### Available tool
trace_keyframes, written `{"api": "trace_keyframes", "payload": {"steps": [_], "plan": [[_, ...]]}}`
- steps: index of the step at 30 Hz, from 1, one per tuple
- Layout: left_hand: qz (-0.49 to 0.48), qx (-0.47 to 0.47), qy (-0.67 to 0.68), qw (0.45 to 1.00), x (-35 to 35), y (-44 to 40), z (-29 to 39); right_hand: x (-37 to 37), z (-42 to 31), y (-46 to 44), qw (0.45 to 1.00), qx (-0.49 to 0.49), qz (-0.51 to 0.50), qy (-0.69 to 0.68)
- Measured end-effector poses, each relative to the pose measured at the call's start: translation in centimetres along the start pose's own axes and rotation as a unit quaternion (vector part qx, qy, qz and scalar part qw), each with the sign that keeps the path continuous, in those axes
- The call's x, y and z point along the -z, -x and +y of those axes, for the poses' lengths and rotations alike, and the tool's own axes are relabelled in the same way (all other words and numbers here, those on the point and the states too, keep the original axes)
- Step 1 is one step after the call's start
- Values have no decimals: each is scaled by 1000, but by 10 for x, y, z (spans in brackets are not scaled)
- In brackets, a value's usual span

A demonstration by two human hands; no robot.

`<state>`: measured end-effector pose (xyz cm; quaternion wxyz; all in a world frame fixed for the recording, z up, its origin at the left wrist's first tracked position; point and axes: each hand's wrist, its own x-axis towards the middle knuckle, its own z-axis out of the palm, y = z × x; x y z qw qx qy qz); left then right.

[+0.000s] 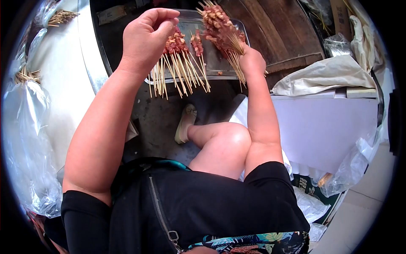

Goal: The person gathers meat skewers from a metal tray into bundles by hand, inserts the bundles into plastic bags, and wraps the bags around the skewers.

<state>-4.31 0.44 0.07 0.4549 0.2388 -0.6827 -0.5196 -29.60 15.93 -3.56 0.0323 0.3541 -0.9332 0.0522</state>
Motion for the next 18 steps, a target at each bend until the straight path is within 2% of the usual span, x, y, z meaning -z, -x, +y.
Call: {"api": "trace_keyframes", "payload": {"steps": [4, 7, 9, 12, 15, 17, 18], "plan": [[-14, 6, -9, 1000, 2, 0, -2, 3, -3, 3, 998, -22, -11, -51], [-14, 3, 5, 1000, 2, 1, -1, 9, -4, 1, 1000, -2, 6, 15], [-16, 8, 15, 1000, 2, 0, -1, 9, -2, 3, 997, -20, -34, -67], [-15, 16, 22, 1000, 2, 1, 2, 11, -8, 9, 997, 17, -47, -61], [-16, 21, 22, 999, 2, 1, 2, 3, -13, 12, 997, 6, -50, -59], [-13, 24, 25, 999, 3, 1, 0, -11, -7, 5, 993, 27, -51, -99], [-11, 24, 35, 999, 2, 1, -1, -17, -6, -1, 979, 24, -85, -182]]}}
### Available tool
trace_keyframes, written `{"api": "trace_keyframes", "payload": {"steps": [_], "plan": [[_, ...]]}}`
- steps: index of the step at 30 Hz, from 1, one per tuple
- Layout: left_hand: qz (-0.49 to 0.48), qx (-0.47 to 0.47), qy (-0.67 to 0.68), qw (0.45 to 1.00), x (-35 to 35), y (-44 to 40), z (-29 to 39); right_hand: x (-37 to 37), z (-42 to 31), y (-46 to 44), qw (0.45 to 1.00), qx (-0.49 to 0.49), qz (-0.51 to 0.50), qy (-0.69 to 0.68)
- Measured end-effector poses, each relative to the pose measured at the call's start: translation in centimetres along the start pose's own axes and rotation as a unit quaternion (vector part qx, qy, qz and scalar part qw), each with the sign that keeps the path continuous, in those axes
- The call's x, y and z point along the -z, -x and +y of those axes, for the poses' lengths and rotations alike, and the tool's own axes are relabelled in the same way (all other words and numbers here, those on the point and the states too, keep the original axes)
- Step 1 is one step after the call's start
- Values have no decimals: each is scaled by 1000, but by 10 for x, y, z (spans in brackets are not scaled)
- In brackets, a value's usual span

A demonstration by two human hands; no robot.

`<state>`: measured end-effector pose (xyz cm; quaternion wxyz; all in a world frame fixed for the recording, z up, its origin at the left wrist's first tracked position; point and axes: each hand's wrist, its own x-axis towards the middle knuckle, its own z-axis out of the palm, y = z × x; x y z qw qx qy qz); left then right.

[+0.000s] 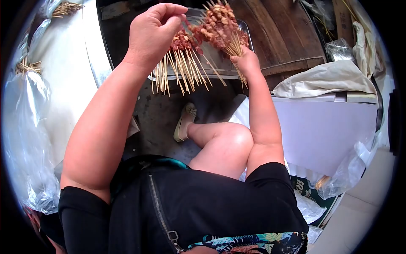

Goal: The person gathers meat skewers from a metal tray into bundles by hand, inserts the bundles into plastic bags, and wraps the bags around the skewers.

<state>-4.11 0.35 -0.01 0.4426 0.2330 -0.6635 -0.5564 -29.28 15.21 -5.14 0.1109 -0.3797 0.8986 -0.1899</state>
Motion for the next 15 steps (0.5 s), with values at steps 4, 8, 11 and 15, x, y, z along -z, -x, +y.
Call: {"api": "trace_keyframes", "payload": {"steps": [4, 8, 11, 15], "plan": [[1, 8, -13, 1000, -1, 1, 4, -14, 10, -12, 975, -64, -50, -206], [4, 14, -2, 1000, 0, 0, 3, -21, 34, -22, 969, -89, -50, -227], [-2, 7, 9, 1000, -1, 0, 2, -12, 49, -20, 998, -12, 30, -56], [1, 22, 12, 1000, -2, 0, 5, -10, 57, -24, 991, -28, 98, -92]]}}
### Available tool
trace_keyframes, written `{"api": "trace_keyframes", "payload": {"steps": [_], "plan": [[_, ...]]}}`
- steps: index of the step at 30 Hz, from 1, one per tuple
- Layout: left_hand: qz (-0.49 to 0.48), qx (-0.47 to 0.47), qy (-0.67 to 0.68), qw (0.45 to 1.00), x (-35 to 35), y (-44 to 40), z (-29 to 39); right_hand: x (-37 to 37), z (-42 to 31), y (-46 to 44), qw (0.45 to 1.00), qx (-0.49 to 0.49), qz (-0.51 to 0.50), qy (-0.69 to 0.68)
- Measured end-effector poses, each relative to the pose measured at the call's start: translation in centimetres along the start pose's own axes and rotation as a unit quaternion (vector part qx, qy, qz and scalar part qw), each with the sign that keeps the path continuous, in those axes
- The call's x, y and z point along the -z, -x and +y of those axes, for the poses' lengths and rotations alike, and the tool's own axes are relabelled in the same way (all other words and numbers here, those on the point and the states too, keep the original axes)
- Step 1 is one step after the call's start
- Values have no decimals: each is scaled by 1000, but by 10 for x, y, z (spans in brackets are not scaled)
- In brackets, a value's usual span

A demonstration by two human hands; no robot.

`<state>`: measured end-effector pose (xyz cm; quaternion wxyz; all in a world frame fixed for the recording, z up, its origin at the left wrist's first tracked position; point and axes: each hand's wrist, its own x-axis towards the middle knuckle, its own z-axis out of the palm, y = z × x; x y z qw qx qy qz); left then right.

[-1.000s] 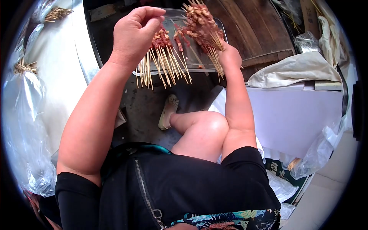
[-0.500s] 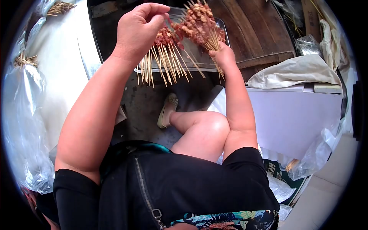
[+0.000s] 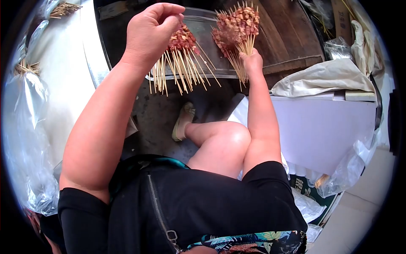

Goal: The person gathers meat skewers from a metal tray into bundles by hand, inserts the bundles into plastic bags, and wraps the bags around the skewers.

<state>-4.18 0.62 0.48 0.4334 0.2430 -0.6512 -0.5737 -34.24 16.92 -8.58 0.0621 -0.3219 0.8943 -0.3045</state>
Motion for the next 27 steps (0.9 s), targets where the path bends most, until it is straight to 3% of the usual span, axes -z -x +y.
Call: {"api": "trace_keyframes", "payload": {"steps": [2, 5, 8, 10, 12, 14, 15, 19, 24, 27], "plan": [[-4, 7, 2, 1000, 0, 1, 0, -9, 15, -9, 997, -24, 23, -77], [-3, 11, 29, 1000, 0, 1, 0, -32, 64, -31, 997, -50, -11, -64], [-11, -8, 20, 1000, 3, 0, -6, -33, 69, -29, 995, -71, -66, -31], [-11, -4, 20, 1000, 2, 0, -4, -22, 51, -19, 990, 4, -4, 138], [-15, -4, 21, 1000, 1, 0, -3, -11, 24, -13, 984, -20, -39, 170], [-11, -7, 14, 1000, 1, 0, -4, -4, -19, 9, 949, -94, -57, 296], [-11, -9, 14, 1000, 2, -1, -5, -3, -20, 6, 931, -110, -99, 334], [-10, -5, 20, 1000, 2, 0, -4, -12, -15, 3, 882, -105, -83, 452], [-8, -2, -1, 1000, 1, 1, -1, -18, -1, 5, 885, -145, -118, 427], [-10, 6, -1, 1000, 1, 1, -1, -21, 9, 7, 923, -174, -108, 326]]}}
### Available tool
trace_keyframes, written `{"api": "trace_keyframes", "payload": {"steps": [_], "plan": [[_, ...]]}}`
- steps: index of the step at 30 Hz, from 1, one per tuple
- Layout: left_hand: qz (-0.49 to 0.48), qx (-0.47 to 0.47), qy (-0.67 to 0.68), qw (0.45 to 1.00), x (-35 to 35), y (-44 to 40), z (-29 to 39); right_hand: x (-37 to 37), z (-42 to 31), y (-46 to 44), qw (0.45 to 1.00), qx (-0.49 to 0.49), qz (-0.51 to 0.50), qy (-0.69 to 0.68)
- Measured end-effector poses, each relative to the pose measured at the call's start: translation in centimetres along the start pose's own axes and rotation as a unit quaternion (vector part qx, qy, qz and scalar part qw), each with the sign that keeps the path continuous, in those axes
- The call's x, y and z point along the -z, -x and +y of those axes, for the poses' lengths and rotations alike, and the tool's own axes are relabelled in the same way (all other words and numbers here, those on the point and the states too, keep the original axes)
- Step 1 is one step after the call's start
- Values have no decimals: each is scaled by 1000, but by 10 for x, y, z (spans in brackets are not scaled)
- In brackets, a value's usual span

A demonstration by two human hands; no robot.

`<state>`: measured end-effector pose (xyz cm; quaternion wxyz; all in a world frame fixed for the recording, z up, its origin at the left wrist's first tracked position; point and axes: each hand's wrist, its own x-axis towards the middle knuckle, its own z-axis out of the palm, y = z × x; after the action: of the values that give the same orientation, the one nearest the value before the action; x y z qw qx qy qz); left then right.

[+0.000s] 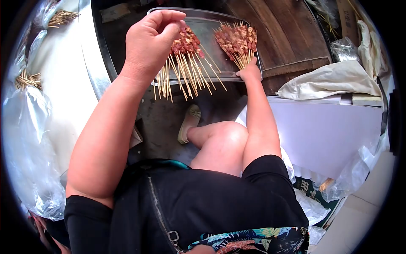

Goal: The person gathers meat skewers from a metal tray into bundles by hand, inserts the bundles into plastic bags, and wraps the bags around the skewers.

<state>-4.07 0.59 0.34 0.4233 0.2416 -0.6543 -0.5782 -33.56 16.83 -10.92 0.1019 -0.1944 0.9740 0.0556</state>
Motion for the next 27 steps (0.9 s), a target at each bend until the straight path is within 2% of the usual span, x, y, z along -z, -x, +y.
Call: {"api": "trace_keyframes", "payload": {"steps": [1, 4, 9, 11, 15, 17, 19, 21, 23, 25, 26, 27], "plan": [[1, 2, 13, 1000, 0, -1, 0, -6, 2, -4, 1000, 1, 0, -4], [0, 11, 12, 1000, 0, 0, 1, -24, 14, -21, 990, 39, 86, -103], [-2, 12, 19, 1000, -4, -1, 0, -14, 21, -16, 980, 46, 125, -146], [-3, 5, 16, 1000, -5, -1, -1, -5, 27, -9, 963, 90, 169, -190], [-11, -14, -6, 1000, -6, 0, 0, 42, 29, 27, 934, 119, 198, -274], [-16, -110, -94, 989, -4, 6, 4, 63, 24, 61, 913, 143, 205, -321], [-13, -121, -195, 973, -6, 14, 5, 82, 16, 100, 844, 196, 242, -438], [-168, -111, -321, 925, -18, 28, 16, 96, 5, 134, 817, 221, 234, -479], [-271, -74, -263, 923, -34, 51, 31, 108, -14, 173, 722, 283, 184, -603], [-249, 50, -61, 965, -40, 74, 57, 121, -39, 222, 645, 334, 127, -675], [-273, 81, 71, 956, -29, 80, 67, 121, -46, 239, 645, 333, 80, -684], [-232, 49, 120, 964, -14, 88, 69, 117, -57, 254, 633, 347, 71, -688]]}}
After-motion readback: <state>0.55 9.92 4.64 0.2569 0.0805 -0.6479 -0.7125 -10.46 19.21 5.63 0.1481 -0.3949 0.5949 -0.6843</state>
